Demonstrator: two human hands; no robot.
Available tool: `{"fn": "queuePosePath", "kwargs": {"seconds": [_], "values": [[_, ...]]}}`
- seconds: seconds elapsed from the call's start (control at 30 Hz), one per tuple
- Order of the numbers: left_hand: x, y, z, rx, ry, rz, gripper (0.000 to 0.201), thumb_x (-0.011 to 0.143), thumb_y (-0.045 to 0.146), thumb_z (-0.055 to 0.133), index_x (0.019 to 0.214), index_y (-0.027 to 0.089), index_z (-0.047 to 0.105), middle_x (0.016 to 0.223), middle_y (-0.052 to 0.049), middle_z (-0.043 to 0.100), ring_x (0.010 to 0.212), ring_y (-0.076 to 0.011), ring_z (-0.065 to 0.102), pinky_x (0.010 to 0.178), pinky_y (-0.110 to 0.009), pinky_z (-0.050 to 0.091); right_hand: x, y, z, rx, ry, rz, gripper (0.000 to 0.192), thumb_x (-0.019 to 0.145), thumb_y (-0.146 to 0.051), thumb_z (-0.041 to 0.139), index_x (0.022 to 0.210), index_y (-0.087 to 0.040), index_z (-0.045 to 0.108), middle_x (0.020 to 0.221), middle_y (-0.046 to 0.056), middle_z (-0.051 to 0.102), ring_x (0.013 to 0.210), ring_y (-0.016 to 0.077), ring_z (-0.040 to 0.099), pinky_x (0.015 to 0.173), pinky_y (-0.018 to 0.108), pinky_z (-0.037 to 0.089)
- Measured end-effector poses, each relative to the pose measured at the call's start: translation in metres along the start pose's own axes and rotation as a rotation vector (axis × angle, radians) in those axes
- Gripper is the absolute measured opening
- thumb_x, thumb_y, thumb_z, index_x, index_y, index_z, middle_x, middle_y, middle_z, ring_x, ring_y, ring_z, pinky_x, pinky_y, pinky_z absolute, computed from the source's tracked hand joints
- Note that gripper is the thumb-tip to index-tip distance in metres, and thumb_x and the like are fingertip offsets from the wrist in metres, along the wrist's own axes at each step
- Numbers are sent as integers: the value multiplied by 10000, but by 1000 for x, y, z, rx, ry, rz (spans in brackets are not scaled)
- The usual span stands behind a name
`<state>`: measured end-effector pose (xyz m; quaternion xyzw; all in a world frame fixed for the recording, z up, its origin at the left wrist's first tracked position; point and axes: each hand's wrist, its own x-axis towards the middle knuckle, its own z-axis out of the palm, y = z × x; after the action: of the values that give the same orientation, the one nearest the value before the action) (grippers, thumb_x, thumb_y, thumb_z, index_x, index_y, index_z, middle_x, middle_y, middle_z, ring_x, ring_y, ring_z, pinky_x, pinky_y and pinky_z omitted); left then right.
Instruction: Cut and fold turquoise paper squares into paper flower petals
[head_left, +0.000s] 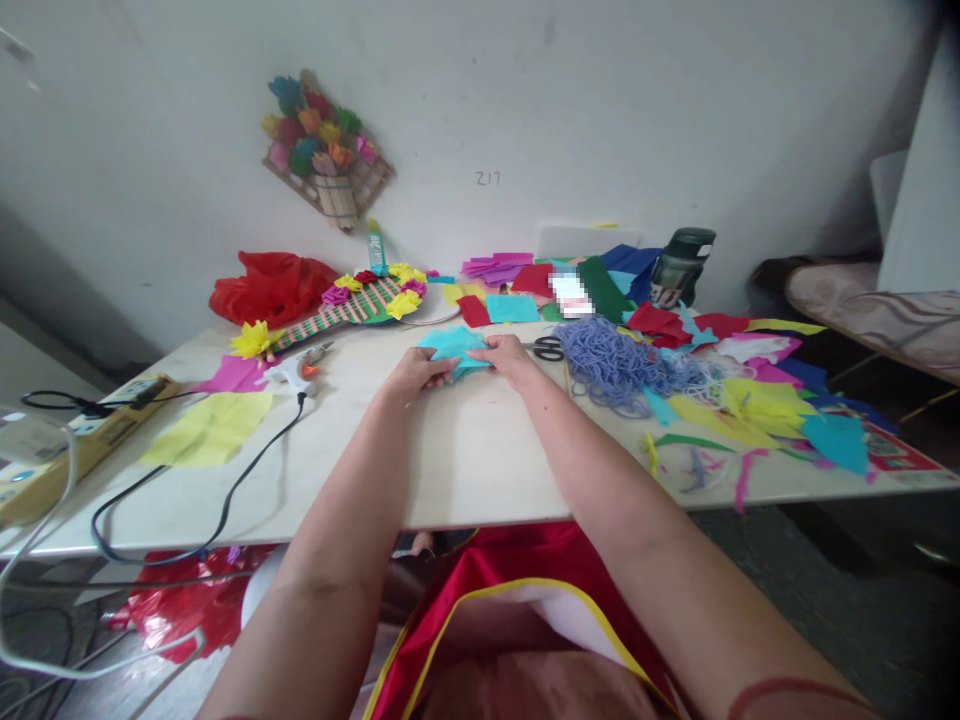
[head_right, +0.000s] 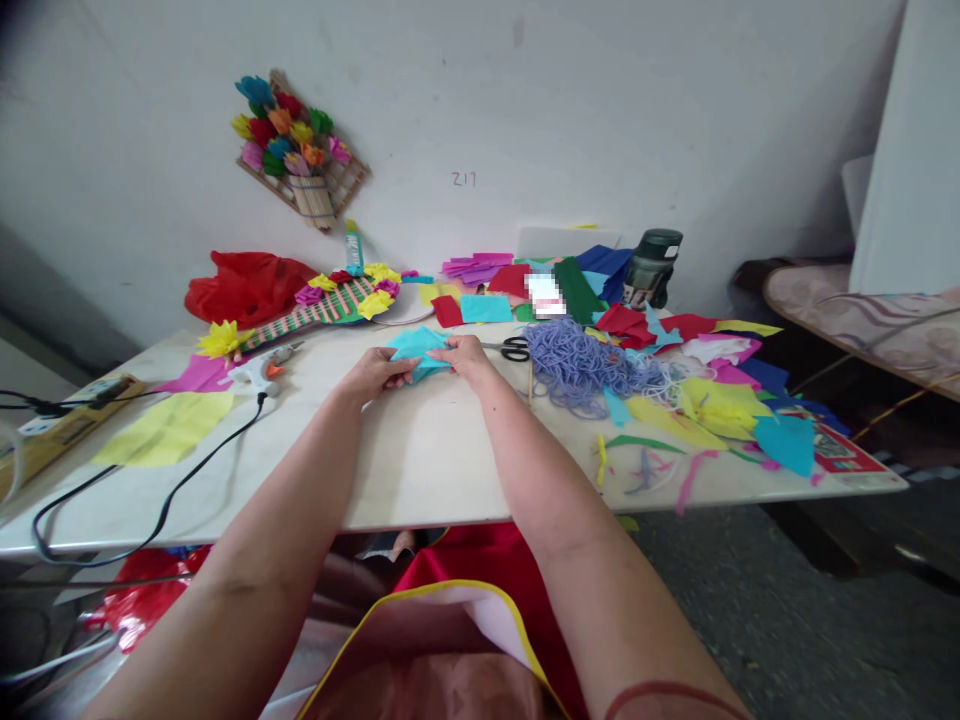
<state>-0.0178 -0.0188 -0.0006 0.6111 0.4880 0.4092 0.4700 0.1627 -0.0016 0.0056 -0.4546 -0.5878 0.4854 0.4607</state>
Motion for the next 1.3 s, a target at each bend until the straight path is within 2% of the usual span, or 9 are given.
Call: {"fn": "queuePosePath", "kwargs": {"seconds": [0.23, 0.37, 0.47, 0.57, 0.73, 0.87, 1.03, 1.17, 1.3], "values": [[-1, 1, -2, 30, 8, -9, 432, 589, 543, 663, 527, 129, 559, 422, -26, 533, 340, -71, 428, 342, -195, 247, 2, 0, -2, 24, -8, 12, 351, 467, -401, 741, 600, -145, 542, 526, -43, 514, 492, 69, 457, 454, 198, 364], [-1, 4, 0, -78, 72, 3, 493, 611, 622, 598, 640, 131, 573, 538, -55, 601, 424, -118, 536, 390, -211, 361, 2, 1, -3, 27, -58, -9, 353, 462, -409, 745, 592, -148, 546, 538, -41, 524, 489, 66, 455, 448, 195, 362], [-2, 5, 3, -63, 90, 60, 454, 555, 566, 674, 628, 131, 566, 519, -9, 556, 457, -112, 534, 449, -224, 430, 0, 1, -1, 6, -97, -19, 350, 460, -405, 745, 580, -151, 537, 523, -52, 497, 487, 61, 438, 443, 188, 360], [-1, 4, 6, -24, 80, 97, 405, 521, 498, 720, 585, 134, 554, 495, 24, 511, 444, -86, 481, 438, -213, 424, -1, 2, 4, -31, -119, -15, 334, 471, -382, 741, 579, -151, 526, 503, -65, 464, 479, 55, 420, 439, 180, 357], [-1, 4, 10, -5, 70, 52, 370, 536, 467, 717, 601, 131, 577, 486, 22, 524, 420, -80, 457, 401, -201, 379, -2, 3, 8, -67, -122, -44, 309, 492, -317, 740, 684, -155, 560, 579, -57, 532, 498, 59, 458, 444, 175, 366], [-1, 5, 9, -78, 94, 67, 365, 552, 453, 717, 621, 123, 577, 516, 3, 562, 430, -88, 482, 419, -209, 395, -2, 0, 3, 19, -162, -34, 341, 550, -375, 721, 774, -170, 566, 600, -39, 570, 472, 74, 494, 399, 178, 353], [0, 3, 6, -106, 106, 156, 354, 589, 448, 702, 649, 120, 583, 519, -5, 569, 434, -96, 499, 442, -223, 421, -3, -3, -7, 117, -186, 85, 346, 673, -493, 621, 694, -158, 536, 558, 29, 617, 413, 80, 484, 339, 179, 282], [0, 3, 5, -131, 144, 172, 369, 582, 459, 707, 664, 117, 596, 500, 4, 557, 429, -102, 507, 459, -242, 447, -5, -5, -7, 133, -235, 149, 344, 601, -438, 713, 649, -158, 518, 571, 39, 637, 395, 68, 457, 321, 177, 228], [2, 1, 6, -175, 152, 164, 410, 566, 483, 710, 719, 115, 617, 553, -7, 594, 455, -117, 538, 475, -258, 467, -5, -3, -3, 103, -219, 124, 332, 548, -363, 758, 585, -152, 504, 597, 43, 650, 409, 56, 446, 324, 172, 217]]}}
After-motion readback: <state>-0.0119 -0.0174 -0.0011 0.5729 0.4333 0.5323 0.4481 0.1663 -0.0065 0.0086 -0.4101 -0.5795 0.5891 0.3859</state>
